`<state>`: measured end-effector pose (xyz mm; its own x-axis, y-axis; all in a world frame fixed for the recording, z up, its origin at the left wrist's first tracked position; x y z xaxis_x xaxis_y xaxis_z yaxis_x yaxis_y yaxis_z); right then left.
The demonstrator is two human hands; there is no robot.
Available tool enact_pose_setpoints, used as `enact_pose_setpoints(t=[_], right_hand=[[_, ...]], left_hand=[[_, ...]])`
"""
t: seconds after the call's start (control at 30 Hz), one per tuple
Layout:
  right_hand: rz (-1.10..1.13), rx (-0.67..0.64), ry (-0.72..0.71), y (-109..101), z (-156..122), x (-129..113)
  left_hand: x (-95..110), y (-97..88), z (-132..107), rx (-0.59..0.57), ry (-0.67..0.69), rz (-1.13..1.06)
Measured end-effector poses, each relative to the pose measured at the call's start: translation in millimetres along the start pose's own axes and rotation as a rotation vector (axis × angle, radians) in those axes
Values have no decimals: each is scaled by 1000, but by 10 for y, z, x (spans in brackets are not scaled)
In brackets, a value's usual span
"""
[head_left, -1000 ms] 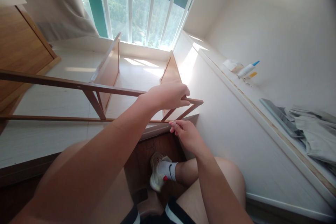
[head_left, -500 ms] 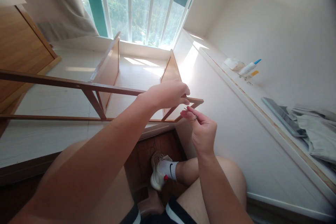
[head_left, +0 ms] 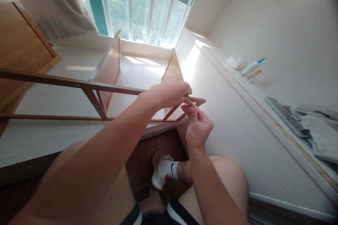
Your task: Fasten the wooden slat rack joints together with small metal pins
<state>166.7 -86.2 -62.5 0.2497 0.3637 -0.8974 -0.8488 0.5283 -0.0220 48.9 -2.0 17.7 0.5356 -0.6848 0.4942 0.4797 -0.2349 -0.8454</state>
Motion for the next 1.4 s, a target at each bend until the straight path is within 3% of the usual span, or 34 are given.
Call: enact_pose_setpoints(t=[0.3, 0.93, 1.13, 1.4], right_hand=[[89, 120, 7, 11, -23, 46], [148, 178, -15, -7, -49, 63], [7, 149, -54, -16, -36, 46], [-432, -7, -338, -66, -41, -170]], left_hand=[[7, 21, 5, 4, 37, -3], [35, -9, -16, -29, 43, -75], [35, -9, -14, -33, 39, -72], [29, -7, -16, -48, 34, -60]])
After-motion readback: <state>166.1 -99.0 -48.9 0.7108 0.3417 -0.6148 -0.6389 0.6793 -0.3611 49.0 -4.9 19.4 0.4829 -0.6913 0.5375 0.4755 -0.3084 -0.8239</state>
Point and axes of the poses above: each hand's wrist, its own z-axis towards the middle knuckle, its own y-axis out of the palm, x = y × z, the point moved 6 cm from there along z, towards the middle knuckle, and after that the axes turned 7 degrees about -y, right-handed, at the moved point
